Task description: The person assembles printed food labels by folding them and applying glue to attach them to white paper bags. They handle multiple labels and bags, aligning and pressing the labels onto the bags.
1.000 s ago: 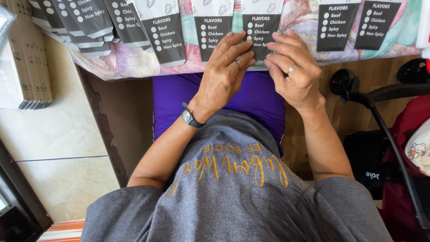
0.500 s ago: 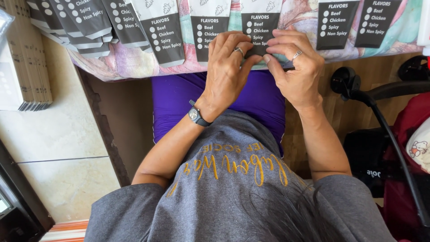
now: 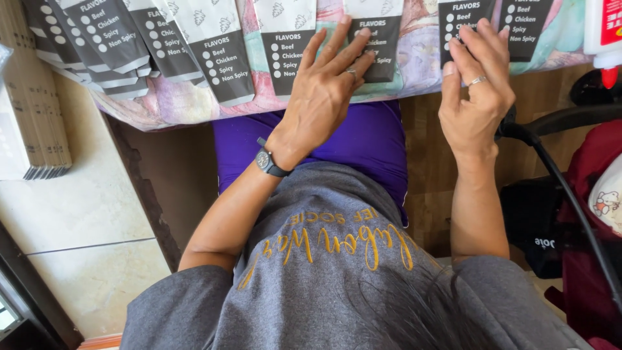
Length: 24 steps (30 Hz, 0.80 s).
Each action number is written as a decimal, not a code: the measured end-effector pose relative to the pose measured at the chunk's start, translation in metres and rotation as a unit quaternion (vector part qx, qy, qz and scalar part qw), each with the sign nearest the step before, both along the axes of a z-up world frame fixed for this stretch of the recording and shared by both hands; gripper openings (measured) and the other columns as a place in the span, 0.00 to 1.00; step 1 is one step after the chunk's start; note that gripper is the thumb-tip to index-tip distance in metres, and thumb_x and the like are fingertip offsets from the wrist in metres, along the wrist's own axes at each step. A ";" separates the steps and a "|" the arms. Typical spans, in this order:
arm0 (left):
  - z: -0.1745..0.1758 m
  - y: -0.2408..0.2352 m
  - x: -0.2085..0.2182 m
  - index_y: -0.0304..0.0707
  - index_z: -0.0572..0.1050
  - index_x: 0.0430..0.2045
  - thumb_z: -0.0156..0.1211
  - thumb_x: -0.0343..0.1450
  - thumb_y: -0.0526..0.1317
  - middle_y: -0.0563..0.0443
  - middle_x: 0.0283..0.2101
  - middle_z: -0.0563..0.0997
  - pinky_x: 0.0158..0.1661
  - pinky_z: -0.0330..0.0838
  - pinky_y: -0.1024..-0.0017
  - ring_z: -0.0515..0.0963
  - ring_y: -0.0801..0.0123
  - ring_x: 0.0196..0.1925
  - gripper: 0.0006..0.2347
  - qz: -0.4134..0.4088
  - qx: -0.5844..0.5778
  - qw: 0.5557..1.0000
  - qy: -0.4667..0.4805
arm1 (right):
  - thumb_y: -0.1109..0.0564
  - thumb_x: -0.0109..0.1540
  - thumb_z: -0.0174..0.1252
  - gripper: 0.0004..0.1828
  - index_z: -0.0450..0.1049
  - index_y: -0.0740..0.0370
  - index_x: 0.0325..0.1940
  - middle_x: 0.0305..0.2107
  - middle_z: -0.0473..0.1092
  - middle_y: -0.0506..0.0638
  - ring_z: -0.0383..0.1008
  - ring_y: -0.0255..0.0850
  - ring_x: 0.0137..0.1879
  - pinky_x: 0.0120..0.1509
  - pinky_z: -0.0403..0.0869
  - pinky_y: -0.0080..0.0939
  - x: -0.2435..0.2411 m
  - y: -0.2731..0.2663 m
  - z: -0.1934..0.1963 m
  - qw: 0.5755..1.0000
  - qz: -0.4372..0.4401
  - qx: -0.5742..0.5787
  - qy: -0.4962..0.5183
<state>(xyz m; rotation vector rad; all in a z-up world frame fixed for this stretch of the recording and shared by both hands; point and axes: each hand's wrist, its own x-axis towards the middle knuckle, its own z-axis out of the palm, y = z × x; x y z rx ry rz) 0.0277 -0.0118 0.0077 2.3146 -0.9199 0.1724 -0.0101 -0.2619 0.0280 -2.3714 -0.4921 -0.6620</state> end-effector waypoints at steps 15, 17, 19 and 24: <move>-0.010 -0.056 0.009 0.30 0.80 0.54 0.53 0.74 0.30 0.39 0.66 0.69 0.68 0.57 0.45 0.58 0.41 0.71 0.14 -0.012 0.017 0.999 -0.036 | 0.76 0.71 0.55 0.11 0.81 0.85 0.54 0.55 0.73 0.74 0.69 0.69 0.65 0.75 0.63 0.71 0.002 -0.007 -0.002 0.999 -0.005 -0.039 -0.003; -0.008 -0.054 0.007 0.30 0.80 0.54 0.53 0.74 0.30 0.39 0.66 0.69 0.68 0.57 0.45 0.58 0.41 0.72 0.15 -0.009 0.017 0.999 -0.034 | 0.75 0.71 0.55 0.11 0.81 0.85 0.54 0.55 0.73 0.73 0.69 0.69 0.65 0.75 0.63 0.71 0.003 -0.008 -0.001 0.999 -0.003 -0.036 -0.004; -0.004 -0.050 0.004 0.35 0.73 0.63 0.56 0.80 0.30 0.40 0.72 0.59 0.74 0.57 0.47 0.54 0.45 0.77 0.15 -0.009 -0.001 1.000 0.000 | 0.73 0.73 0.54 0.13 0.81 0.87 0.53 0.56 0.74 0.75 0.67 0.69 0.67 0.76 0.61 0.70 0.003 -0.008 0.000 0.999 -0.009 -0.046 0.001; 0.003 0.006 -0.005 0.34 0.71 0.63 0.54 0.70 0.21 0.38 0.71 0.64 0.72 0.57 0.41 0.56 0.43 0.75 0.24 0.088 0.037 0.995 -0.012 | 0.68 0.75 0.51 0.16 0.80 0.88 0.55 0.59 0.70 0.74 0.67 0.73 0.67 0.76 0.60 0.74 0.002 -0.004 -0.001 0.999 -0.010 -0.029 -0.009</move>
